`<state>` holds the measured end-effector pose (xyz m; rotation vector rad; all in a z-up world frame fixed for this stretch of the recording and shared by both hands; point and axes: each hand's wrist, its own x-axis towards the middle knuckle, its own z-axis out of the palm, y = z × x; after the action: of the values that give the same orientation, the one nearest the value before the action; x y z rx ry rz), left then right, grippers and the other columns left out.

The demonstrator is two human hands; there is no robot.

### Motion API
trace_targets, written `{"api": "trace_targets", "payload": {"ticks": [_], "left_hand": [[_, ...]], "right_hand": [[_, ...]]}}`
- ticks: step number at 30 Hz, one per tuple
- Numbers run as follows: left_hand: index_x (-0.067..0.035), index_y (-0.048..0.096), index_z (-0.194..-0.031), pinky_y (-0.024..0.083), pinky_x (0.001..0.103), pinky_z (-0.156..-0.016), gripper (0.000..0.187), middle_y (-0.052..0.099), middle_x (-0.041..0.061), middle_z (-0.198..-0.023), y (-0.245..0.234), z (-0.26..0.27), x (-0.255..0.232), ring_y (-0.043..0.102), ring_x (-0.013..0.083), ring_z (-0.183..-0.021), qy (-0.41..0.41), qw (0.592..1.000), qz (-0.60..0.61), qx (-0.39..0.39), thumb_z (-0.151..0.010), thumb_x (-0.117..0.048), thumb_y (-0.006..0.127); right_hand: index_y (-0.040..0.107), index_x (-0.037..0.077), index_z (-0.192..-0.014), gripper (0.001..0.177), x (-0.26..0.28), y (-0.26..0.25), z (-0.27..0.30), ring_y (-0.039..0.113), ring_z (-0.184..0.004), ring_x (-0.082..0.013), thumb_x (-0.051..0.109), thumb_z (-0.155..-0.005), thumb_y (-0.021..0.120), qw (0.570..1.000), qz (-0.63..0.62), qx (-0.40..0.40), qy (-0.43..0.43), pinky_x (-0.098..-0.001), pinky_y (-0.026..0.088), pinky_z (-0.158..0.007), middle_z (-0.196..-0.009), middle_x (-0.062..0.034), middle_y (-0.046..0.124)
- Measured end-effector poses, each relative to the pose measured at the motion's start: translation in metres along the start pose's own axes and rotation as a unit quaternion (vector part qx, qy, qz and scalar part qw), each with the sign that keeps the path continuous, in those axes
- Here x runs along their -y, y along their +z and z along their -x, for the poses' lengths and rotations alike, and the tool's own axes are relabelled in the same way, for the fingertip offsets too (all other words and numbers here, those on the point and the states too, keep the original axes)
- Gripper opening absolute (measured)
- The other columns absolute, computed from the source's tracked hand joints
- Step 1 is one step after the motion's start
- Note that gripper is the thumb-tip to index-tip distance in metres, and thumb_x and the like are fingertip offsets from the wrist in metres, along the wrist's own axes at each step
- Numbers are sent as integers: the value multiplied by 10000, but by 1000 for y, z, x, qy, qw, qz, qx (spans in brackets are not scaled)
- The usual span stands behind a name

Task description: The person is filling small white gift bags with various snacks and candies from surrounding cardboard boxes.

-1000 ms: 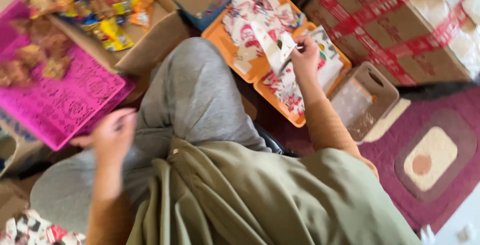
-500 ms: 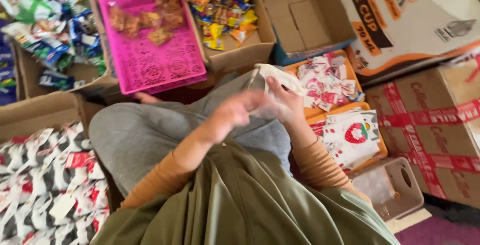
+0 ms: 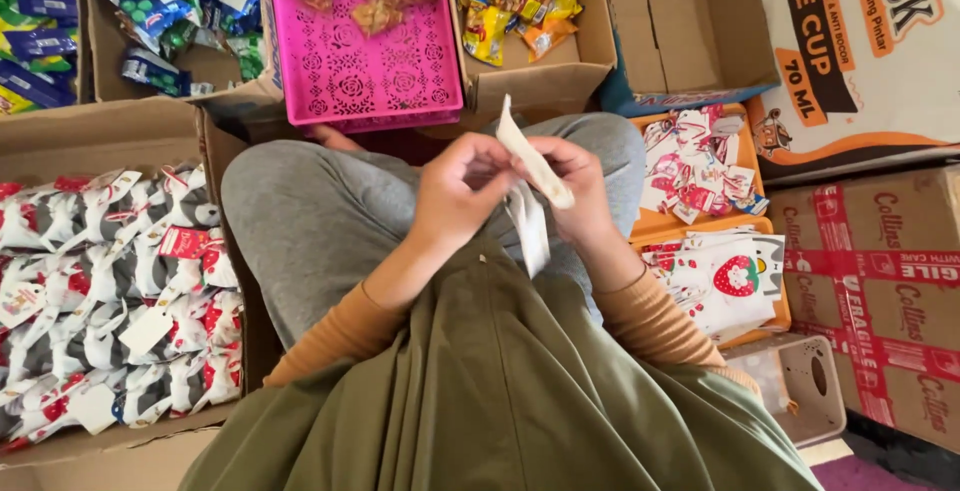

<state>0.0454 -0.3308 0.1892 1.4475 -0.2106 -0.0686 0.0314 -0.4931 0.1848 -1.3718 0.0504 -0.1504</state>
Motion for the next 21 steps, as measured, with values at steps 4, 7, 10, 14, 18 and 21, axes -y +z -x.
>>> {"api": "trace_targets", "payload": {"ticks": [4,7,10,14,18,21], "left_hand": [[-117,702,-962,594,234,-674,160,711,-3,-824,-19,0,-5,706,93,-738,30,997,3,-72,-848,-60,797],[-100,686,-1022,598,252,-699,206,684,18,-839,-37,0,-8,697,108,-742,56,991,14,-120,-862,-6,776],[-75,669,-1115,620,330,-799,267,714,71,-890,-43,5,-19,727,163,-819,68,991,6,-111,-880,-3,772],[-78,704,-1135,617,323,-853,298,787,60,-888,-45,9,-26,778,176,-859,124,984,-86,-91,-868,-55,832],[-81,709,-1131,603,306,-877,275,794,45,-881,-43,11,-31,778,152,-863,139,984,-78,-86,-884,-82,829],[-53,703,-1076,621,349,-808,186,749,99,-903,-47,11,-23,731,174,-804,135,978,-46,-154,-902,-7,752]], "right_hand": [[737,9,-997,96,3,4,-2,637,-741,-79,-1,-910,776,997,62,-11,-37,-273,598,-734,-781,-42,687],[716,17,-1029,64,5,5,-6,663,-762,-107,-3,-968,715,994,85,-9,-72,-276,594,-759,-798,-65,682],[715,8,-1053,72,10,17,-5,670,-792,-111,8,-982,704,992,93,3,-83,-286,610,-777,-845,-68,676],[738,10,-1144,263,24,40,-4,676,-863,-160,6,-891,808,975,171,74,-125,-331,618,-809,-1025,-106,691],[758,13,-1040,147,22,45,-8,677,-814,-169,-18,-900,789,964,213,68,-147,-325,623,-779,-966,-96,689],[758,20,-1008,98,22,42,-11,667,-803,-177,-47,-939,741,960,228,37,-156,-348,625,-751,-935,-104,678]]}}
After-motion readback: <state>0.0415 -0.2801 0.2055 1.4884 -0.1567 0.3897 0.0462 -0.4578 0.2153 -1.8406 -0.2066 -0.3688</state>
